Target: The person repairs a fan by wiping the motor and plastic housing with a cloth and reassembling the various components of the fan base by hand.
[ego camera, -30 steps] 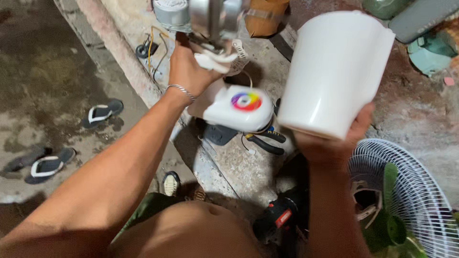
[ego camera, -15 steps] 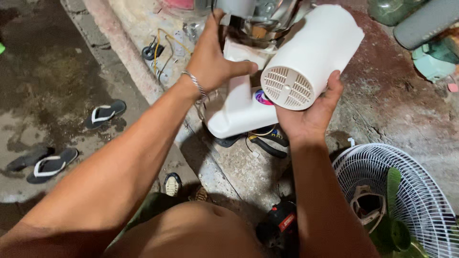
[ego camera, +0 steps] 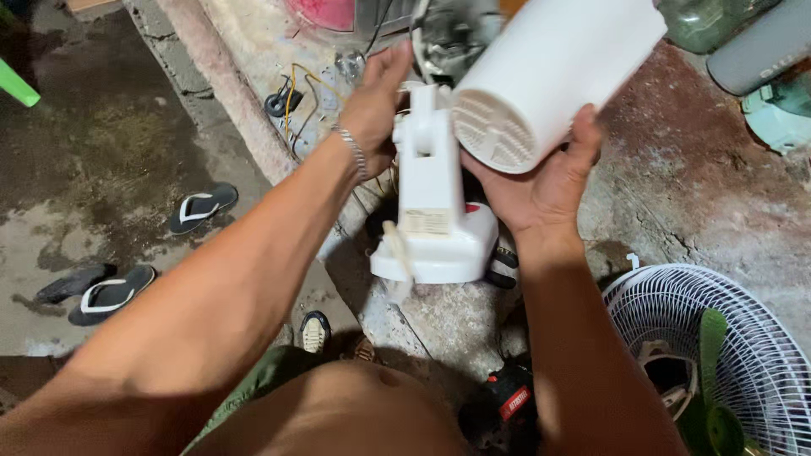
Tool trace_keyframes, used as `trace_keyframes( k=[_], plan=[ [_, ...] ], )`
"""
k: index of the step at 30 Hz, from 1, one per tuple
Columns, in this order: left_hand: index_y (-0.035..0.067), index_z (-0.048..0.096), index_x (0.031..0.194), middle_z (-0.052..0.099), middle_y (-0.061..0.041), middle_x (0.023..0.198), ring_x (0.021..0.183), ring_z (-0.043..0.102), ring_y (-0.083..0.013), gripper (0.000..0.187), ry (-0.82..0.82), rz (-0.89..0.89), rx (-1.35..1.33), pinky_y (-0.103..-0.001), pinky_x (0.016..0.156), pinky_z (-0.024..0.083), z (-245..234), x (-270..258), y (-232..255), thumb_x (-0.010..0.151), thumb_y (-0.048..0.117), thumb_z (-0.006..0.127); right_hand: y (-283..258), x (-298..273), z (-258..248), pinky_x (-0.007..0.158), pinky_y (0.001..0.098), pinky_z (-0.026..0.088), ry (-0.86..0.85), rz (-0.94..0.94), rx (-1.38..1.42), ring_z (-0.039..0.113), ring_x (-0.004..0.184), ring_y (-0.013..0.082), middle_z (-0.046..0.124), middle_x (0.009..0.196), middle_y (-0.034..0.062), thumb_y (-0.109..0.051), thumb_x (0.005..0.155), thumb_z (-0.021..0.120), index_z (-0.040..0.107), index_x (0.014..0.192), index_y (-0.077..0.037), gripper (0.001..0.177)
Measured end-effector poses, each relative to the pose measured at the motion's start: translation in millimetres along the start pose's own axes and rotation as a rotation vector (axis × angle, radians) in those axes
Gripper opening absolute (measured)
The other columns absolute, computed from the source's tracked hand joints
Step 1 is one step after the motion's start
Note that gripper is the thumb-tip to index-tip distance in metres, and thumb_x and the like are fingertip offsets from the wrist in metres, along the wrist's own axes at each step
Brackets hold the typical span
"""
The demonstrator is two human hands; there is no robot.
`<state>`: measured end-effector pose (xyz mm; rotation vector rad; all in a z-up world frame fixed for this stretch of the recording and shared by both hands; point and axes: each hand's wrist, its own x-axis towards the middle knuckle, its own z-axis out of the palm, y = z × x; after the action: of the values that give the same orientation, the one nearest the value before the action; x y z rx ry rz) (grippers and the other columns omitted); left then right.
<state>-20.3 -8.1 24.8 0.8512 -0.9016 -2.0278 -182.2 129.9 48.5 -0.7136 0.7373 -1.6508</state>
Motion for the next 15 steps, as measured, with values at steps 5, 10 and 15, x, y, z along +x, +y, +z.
trace_keyframes(
  k=[5,10,15],
  plan=[
    [0.003,0.048,0.124,0.067,-0.014,0.107,0.089,0.069,-0.0219,0.040,-0.121,0.081,-0.068,-0.042,0.071,0.062,-23,28,-42,0.099,0.022,0.073,3,-7,5,0.119,0.0665,0.043,0.026,-0.035,-0.001,0.051,0.140,0.0373,0.053,0.143,0.0152,-0.066,0.067,0.084,0.035,0.154,-0.009,0.115],
    [0.002,0.057,0.132,0.071,-0.012,0.113,0.099,0.072,-0.0222,0.041,-0.396,0.018,-0.291,-0.040,0.086,0.062,-39,16,-49,0.095,0.010,0.072,4,-16,-2,0.124,0.0655,0.042,-0.051,0.015,-0.001,0.052,0.140,0.0357,0.055,0.143,0.0128,-0.060,0.071,0.088,0.041,0.152,-0.009,0.107],
    [0.001,0.059,0.127,0.073,-0.015,0.106,0.094,0.073,-0.0268,0.037,-0.526,-0.001,-0.336,-0.046,0.090,0.060,-38,-2,-24,0.091,-0.002,0.068,10,-16,-1,0.123,0.0555,0.042,-0.137,0.000,0.106,0.056,0.136,0.0311,0.059,0.140,0.0112,-0.062,0.076,0.087,0.051,0.149,-0.010,0.097]
  ],
)
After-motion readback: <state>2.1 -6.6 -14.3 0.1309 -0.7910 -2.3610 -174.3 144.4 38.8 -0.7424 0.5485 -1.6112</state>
